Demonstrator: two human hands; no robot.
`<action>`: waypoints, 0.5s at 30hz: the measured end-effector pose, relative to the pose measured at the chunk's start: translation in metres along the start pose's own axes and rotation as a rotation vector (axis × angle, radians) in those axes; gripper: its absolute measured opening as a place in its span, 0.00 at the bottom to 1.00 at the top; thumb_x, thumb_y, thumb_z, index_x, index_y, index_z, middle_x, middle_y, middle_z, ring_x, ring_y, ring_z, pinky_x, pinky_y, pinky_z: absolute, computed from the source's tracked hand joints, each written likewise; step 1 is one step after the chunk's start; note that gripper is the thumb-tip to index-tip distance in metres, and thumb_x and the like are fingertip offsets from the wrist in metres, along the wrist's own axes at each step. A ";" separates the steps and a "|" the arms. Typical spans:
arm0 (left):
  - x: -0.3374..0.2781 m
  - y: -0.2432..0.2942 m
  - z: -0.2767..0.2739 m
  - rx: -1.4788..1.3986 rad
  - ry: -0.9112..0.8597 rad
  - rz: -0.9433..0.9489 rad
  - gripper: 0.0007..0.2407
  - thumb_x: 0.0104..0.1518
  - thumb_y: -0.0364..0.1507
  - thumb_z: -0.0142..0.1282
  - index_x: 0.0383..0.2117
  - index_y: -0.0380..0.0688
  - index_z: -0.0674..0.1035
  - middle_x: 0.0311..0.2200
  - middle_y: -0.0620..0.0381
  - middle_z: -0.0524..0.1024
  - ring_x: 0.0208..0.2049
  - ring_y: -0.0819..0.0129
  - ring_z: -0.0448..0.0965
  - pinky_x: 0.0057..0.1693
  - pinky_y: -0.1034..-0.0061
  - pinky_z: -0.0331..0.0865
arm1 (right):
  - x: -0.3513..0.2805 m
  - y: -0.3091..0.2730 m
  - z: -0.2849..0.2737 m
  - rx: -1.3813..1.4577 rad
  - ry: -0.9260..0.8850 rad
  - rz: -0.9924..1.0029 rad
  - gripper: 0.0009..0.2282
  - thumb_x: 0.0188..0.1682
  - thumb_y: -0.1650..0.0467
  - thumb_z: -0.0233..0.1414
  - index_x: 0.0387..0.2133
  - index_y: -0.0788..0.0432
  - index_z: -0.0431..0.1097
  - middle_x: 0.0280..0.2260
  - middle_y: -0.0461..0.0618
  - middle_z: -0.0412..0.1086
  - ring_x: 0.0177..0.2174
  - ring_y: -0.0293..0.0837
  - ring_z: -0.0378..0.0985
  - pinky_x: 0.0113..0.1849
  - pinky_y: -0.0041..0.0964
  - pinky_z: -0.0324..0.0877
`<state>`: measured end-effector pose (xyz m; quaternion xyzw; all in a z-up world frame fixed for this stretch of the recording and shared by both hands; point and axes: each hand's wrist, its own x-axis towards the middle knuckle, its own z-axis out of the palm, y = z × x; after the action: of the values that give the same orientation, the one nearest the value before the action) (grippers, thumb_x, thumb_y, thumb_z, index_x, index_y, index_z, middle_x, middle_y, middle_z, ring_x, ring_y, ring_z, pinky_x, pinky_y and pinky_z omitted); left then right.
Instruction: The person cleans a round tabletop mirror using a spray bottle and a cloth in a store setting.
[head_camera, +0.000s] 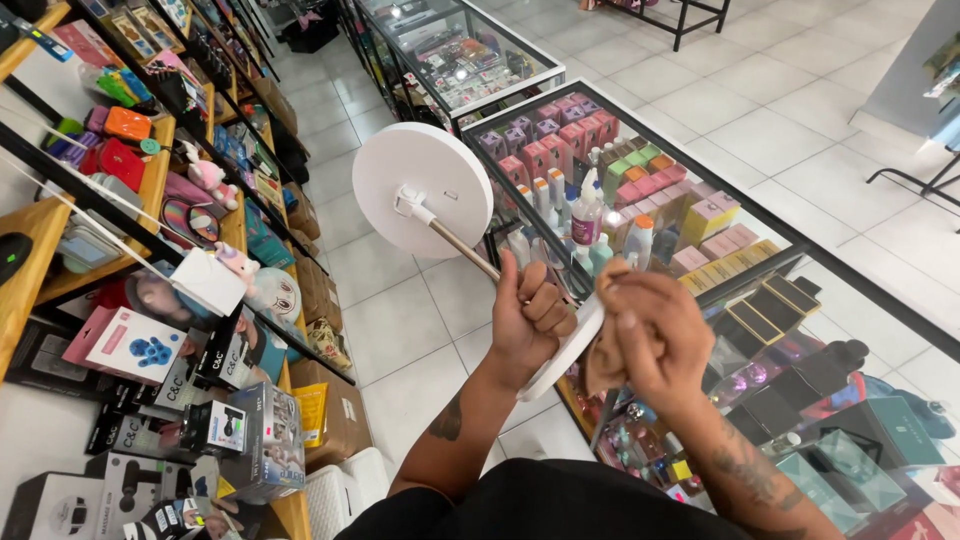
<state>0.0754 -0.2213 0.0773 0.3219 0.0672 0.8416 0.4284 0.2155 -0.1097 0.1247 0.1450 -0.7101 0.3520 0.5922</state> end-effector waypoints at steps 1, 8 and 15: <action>-0.003 -0.001 0.004 -0.033 -0.017 -0.014 0.23 0.68 0.56 0.28 0.19 0.59 0.57 0.11 0.73 0.45 0.12 0.81 0.39 0.24 0.82 0.45 | 0.008 0.005 -0.005 0.057 0.017 0.113 0.09 0.55 0.73 0.49 0.39 0.67 0.76 0.40 0.61 0.75 0.40 0.58 0.81 0.41 0.50 0.74; -0.002 0.002 0.019 -0.145 -0.057 -0.011 0.23 0.70 0.54 0.28 0.19 0.59 0.58 0.11 0.73 0.46 0.12 0.81 0.40 0.23 0.82 0.44 | -0.008 -0.001 0.017 0.460 0.185 0.792 0.13 0.60 0.70 0.40 0.44 0.64 0.72 0.41 0.58 0.76 0.41 0.44 0.74 0.46 0.41 0.68; 0.003 0.002 0.022 -0.130 -0.063 0.045 0.23 0.70 0.54 0.27 0.19 0.59 0.56 0.11 0.73 0.46 0.12 0.81 0.41 0.23 0.83 0.45 | -0.054 0.003 0.050 0.866 0.416 1.319 0.11 0.57 0.69 0.47 0.43 0.66 0.70 0.38 0.61 0.73 0.36 0.48 0.69 0.46 0.42 0.62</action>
<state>0.0860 -0.2241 0.0961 0.3212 -0.0082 0.8430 0.4313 0.1908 -0.1529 0.0702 -0.1551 -0.3259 0.8913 0.2744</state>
